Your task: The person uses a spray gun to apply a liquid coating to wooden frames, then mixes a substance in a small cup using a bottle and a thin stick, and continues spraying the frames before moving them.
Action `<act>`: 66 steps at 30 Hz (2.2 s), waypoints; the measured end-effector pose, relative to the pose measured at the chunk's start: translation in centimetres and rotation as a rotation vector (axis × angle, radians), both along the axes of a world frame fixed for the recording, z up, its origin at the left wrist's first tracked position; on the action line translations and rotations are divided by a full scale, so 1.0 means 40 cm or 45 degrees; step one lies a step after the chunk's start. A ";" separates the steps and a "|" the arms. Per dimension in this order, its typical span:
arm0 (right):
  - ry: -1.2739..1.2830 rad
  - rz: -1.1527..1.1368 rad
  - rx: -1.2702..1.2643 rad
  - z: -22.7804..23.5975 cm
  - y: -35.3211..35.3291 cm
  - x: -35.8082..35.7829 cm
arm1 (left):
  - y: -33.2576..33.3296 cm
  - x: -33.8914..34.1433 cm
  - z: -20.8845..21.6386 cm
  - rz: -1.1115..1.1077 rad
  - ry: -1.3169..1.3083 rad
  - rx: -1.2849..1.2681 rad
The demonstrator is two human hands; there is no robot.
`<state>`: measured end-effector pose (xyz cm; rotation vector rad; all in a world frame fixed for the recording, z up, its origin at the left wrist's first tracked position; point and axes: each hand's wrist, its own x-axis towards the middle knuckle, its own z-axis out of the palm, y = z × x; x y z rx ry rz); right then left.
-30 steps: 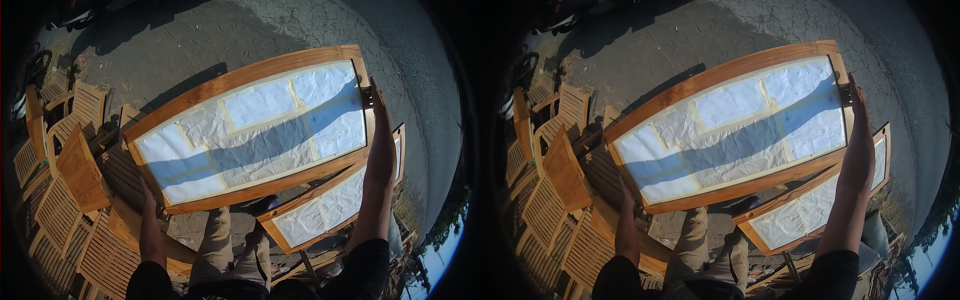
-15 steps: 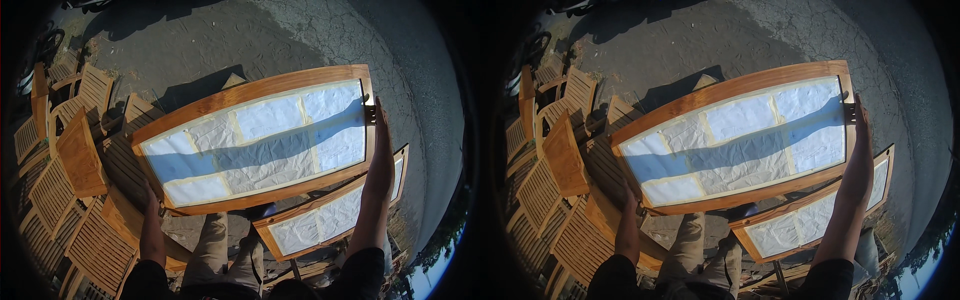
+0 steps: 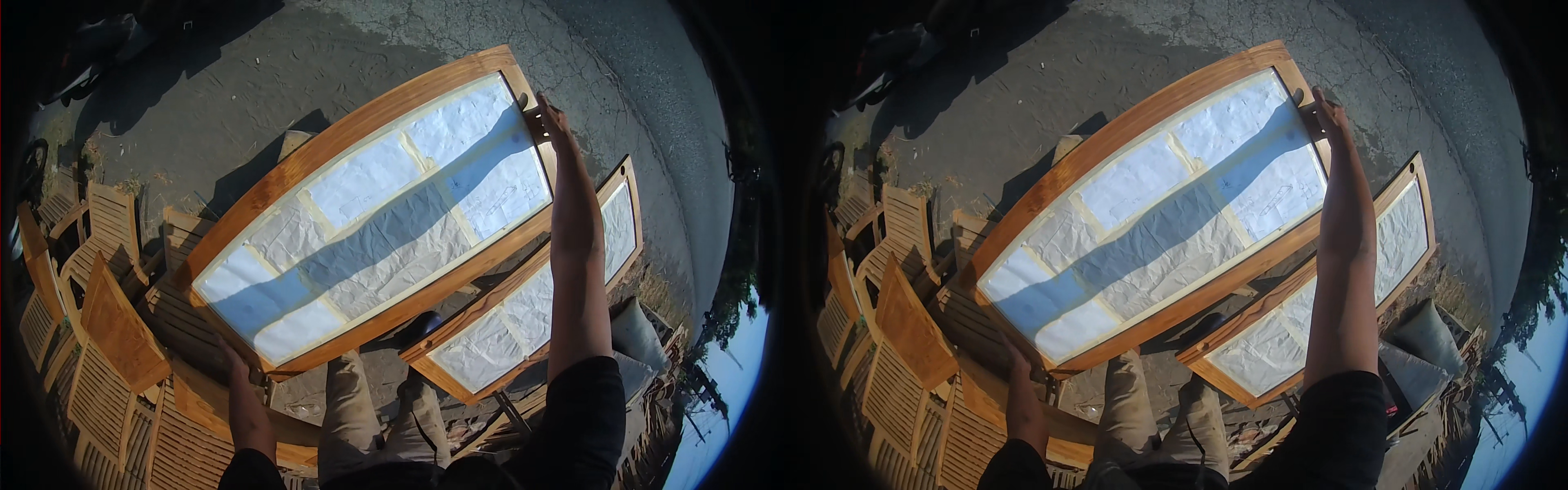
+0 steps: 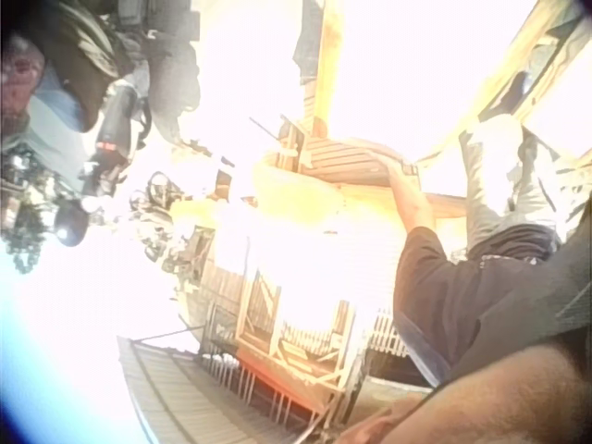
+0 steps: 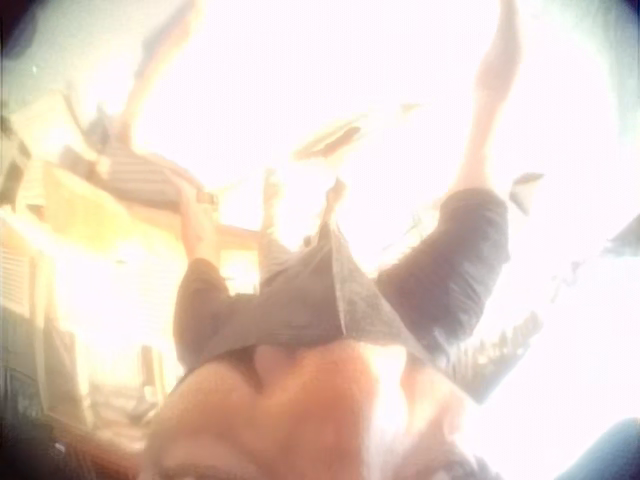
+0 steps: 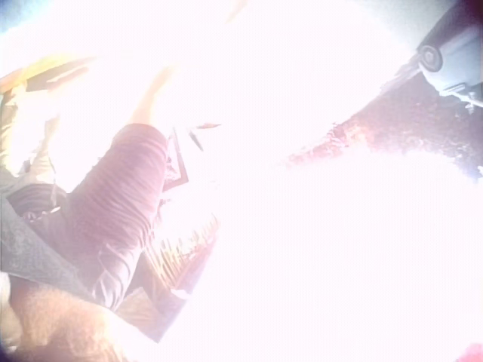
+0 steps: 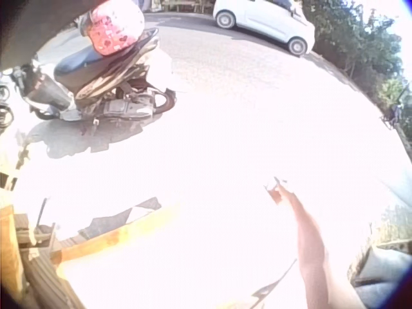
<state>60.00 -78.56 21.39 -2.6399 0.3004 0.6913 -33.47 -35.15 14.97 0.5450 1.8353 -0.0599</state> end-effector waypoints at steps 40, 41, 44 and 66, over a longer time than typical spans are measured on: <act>-0.645 -0.122 0.170 0.436 -0.421 -0.823 | -0.094 0.085 0.082 -0.798 0.339 1.010; -0.638 -0.183 0.156 0.463 -0.476 -0.888 | -0.117 0.114 0.109 -0.921 0.356 0.965; -0.613 -0.400 0.114 0.554 -0.634 -1.089 | -0.285 0.262 0.253 -1.216 0.422 0.904; 0.305 -0.937 0.059 0.707 -1.318 -2.640 | -1.385 0.476 0.775 -2.198 -1.076 0.066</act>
